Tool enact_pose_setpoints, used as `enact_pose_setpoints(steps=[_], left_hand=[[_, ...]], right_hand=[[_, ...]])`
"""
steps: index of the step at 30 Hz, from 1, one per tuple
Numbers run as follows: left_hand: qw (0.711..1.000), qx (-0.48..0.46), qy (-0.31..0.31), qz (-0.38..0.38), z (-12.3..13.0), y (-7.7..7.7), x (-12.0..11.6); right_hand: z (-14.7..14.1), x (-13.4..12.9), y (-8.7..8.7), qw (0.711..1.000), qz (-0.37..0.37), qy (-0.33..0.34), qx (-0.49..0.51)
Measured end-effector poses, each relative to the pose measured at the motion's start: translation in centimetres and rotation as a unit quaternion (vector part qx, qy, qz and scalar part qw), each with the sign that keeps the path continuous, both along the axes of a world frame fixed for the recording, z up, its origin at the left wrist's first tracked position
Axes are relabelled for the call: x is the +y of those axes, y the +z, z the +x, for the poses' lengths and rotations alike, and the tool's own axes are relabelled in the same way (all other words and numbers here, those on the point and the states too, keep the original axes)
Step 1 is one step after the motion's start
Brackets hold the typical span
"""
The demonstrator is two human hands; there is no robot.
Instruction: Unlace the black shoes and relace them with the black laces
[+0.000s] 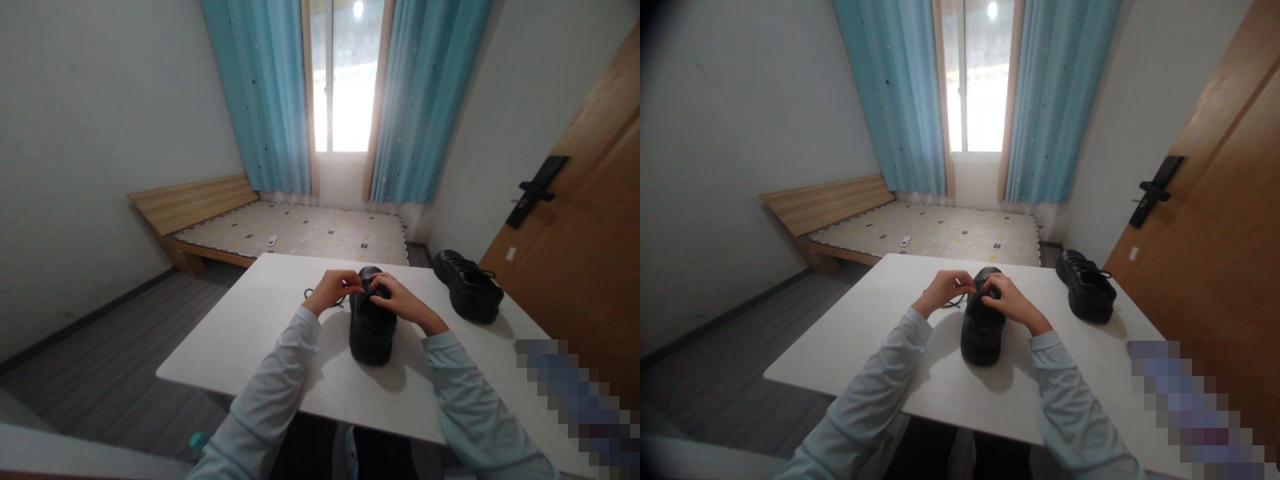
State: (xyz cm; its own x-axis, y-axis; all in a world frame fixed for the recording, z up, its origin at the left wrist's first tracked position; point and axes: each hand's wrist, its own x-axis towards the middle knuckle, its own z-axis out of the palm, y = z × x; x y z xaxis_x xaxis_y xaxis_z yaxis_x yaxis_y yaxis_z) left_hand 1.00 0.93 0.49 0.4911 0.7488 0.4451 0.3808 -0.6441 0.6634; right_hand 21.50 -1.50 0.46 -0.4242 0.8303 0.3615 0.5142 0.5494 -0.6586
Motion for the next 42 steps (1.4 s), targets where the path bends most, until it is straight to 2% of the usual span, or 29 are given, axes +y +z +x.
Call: enact_pose_setpoints(steps=[15, 23, 29, 36, 42], left_hand=[[0.998, -0.04, 0.016, -0.034, 0.3, -0.3, 0.1], [0.999, -0.035, 0.0, -0.036, 0.3, -0.4, 0.2], [0.999, -0.036, 0.008, 0.012, 0.2, -0.7, 0.3], [0.994, -0.041, -0.071, -0.066, 0.5, -1.4, 0.1], [0.99, -0.03, -0.103, -0.094, 0.5, -1.7, 0.4]], right_hand=[[-0.7, 0.1, -0.1, 0.999, 0.006, -0.024, 0.048], [-0.9, 0.0, -0.2, 0.996, 0.013, -0.036, 0.076], [-0.8, -0.2, 0.2, 0.997, 0.003, -0.035, 0.073], [0.1, -0.2, 1.1, 0.989, -0.039, -0.038, 0.135], [0.8, -0.6, 2.1, 0.971, -0.076, -0.051, 0.218]])
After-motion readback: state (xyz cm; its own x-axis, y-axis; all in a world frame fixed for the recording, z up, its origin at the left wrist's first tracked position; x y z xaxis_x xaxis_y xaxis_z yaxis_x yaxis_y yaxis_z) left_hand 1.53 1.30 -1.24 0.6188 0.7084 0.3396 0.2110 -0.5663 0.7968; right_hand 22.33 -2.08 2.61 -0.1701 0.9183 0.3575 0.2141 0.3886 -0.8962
